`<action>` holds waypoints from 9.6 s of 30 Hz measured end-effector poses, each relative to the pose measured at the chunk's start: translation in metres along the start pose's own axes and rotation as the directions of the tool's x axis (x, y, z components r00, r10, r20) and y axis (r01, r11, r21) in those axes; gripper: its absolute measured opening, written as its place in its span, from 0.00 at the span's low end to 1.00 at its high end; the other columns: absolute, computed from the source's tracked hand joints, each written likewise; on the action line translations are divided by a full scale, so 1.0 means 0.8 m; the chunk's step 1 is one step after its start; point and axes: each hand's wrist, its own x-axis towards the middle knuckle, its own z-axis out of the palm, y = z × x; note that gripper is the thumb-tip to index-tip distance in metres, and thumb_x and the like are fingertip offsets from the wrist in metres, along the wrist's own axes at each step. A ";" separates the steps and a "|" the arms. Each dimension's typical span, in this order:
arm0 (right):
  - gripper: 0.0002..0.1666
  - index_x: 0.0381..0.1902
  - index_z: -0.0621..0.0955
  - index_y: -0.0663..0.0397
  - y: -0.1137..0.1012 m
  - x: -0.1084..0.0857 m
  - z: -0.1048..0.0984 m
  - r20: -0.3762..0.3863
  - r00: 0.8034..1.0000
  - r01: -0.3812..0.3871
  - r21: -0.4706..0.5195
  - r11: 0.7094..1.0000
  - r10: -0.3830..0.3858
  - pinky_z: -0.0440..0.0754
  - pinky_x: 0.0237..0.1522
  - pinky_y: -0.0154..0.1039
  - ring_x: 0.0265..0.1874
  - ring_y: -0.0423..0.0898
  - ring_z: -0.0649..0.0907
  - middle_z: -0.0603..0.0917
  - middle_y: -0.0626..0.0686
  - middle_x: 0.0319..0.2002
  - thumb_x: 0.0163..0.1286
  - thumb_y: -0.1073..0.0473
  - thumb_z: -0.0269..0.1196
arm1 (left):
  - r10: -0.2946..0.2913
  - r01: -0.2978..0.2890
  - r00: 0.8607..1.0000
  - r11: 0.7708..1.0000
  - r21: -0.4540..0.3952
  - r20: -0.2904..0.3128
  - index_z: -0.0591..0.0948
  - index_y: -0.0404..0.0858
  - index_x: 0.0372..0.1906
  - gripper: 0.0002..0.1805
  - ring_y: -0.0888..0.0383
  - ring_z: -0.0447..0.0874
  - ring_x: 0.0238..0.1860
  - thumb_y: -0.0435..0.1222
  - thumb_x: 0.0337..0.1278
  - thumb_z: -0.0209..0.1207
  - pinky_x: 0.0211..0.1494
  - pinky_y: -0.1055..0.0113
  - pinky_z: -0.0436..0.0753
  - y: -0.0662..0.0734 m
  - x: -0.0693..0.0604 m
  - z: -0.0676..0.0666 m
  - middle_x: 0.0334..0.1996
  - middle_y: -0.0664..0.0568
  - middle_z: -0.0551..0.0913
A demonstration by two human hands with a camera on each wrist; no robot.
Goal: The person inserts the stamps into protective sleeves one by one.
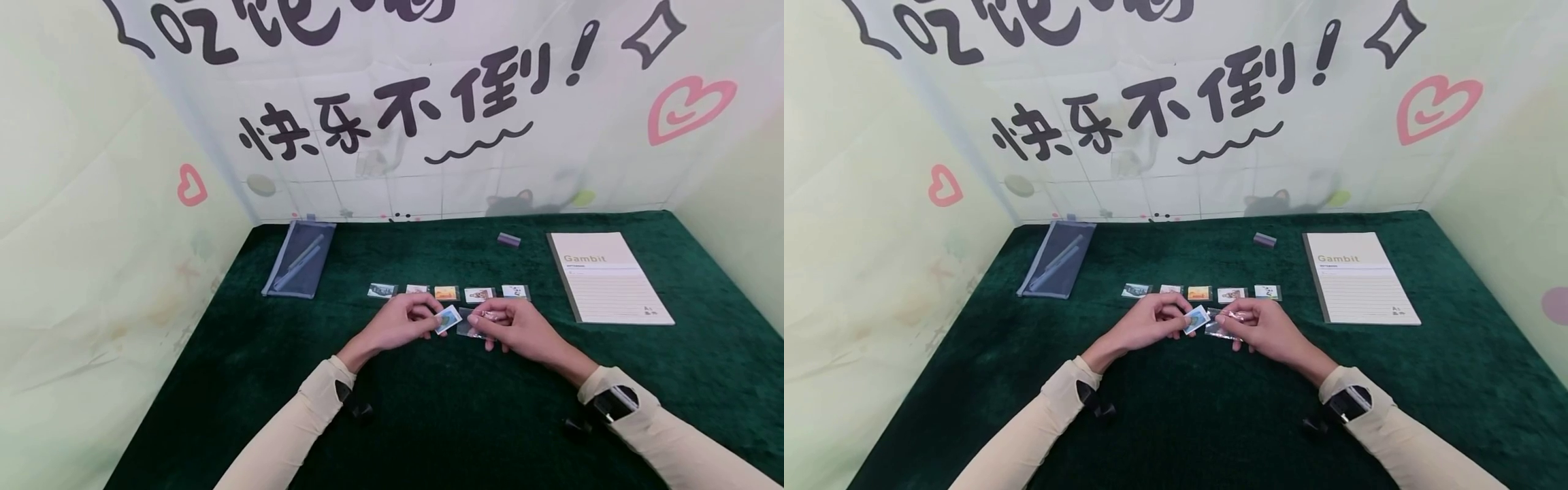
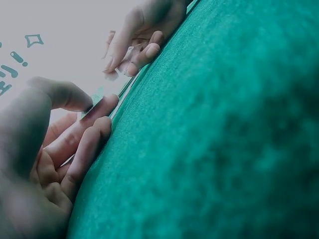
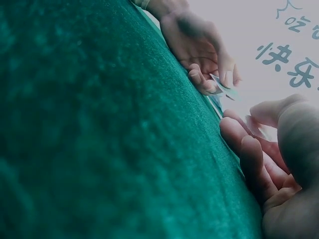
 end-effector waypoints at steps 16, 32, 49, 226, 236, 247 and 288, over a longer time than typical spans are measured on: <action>0.16 0.56 0.86 0.47 0.001 0.000 0.000 0.001 1.000 0.001 -0.020 1.000 -0.001 0.85 0.26 0.39 0.28 0.51 0.89 0.91 0.55 0.33 0.83 0.44 0.62 | -0.012 0.012 1.000 0.999 -0.030 0.010 0.86 0.50 0.54 0.13 0.53 0.92 0.43 0.51 0.76 0.65 0.50 0.61 0.87 -0.002 -0.001 0.000 0.42 0.55 0.95; 0.14 0.55 0.87 0.40 0.003 -0.002 -0.001 0.001 1.000 0.008 0.001 1.000 -0.008 0.85 0.27 0.40 0.29 0.53 0.90 0.92 0.51 0.34 0.82 0.42 0.64 | -0.001 0.001 1.000 1.000 -0.005 -0.006 0.87 0.49 0.52 0.14 0.54 0.93 0.42 0.52 0.76 0.65 0.50 0.61 0.88 -0.005 0.000 0.002 0.41 0.56 0.95; 0.17 0.53 0.88 0.48 0.002 0.000 0.000 -0.016 1.000 -0.003 -0.017 1.000 0.003 0.86 0.27 0.39 0.28 0.50 0.90 0.94 0.52 0.36 0.81 0.44 0.65 | -0.024 0.024 1.000 1.000 0.012 0.000 0.89 0.52 0.51 0.14 0.53 0.91 0.43 0.55 0.75 0.65 0.49 0.62 0.82 -0.001 0.000 0.004 0.41 0.59 0.95; 0.10 0.51 0.87 0.48 0.005 -0.001 -0.001 0.036 0.997 0.075 0.022 0.997 -0.076 0.85 0.27 0.39 0.29 0.51 0.90 0.95 0.50 0.39 0.83 0.51 0.64 | 0.038 -0.053 0.992 0.991 0.120 0.122 0.89 0.55 0.45 0.10 0.59 0.69 0.22 0.54 0.76 0.65 0.33 0.68 0.69 -0.002 -0.001 0.002 0.34 0.62 0.94; 0.09 0.50 0.90 0.43 0.003 -0.003 0.001 0.013 0.996 0.083 -0.022 0.996 -0.083 0.84 0.25 0.38 0.28 0.49 0.89 0.92 0.50 0.36 0.80 0.49 0.67 | 0.084 -0.102 0.986 0.986 0.129 0.142 0.88 0.55 0.43 0.08 0.60 0.70 0.21 0.51 0.76 0.64 0.31 0.70 0.70 -0.001 0.000 0.003 0.33 0.63 0.93; 0.09 0.49 0.90 0.42 0.002 -0.001 0.000 0.033 0.996 0.087 -0.004 0.996 -0.087 0.83 0.25 0.38 0.28 0.50 0.90 0.95 0.47 0.38 0.79 0.48 0.68 | 0.076 -0.102 0.984 0.981 0.164 0.158 0.88 0.55 0.43 0.09 0.60 0.74 0.23 0.52 0.78 0.63 0.33 0.70 0.74 0.004 0.000 0.003 0.33 0.61 0.92; 0.10 0.50 0.88 0.37 0.003 -0.001 0.003 -0.009 0.999 0.038 -0.021 0.999 -0.038 0.81 0.24 0.38 0.26 0.52 0.88 0.92 0.48 0.35 0.80 0.44 0.66 | 0.068 -0.079 0.994 0.988 0.136 0.083 0.87 0.55 0.44 0.08 0.59 0.88 0.37 0.51 0.77 0.64 0.42 0.68 0.82 -0.002 -0.001 0.005 0.36 0.62 0.92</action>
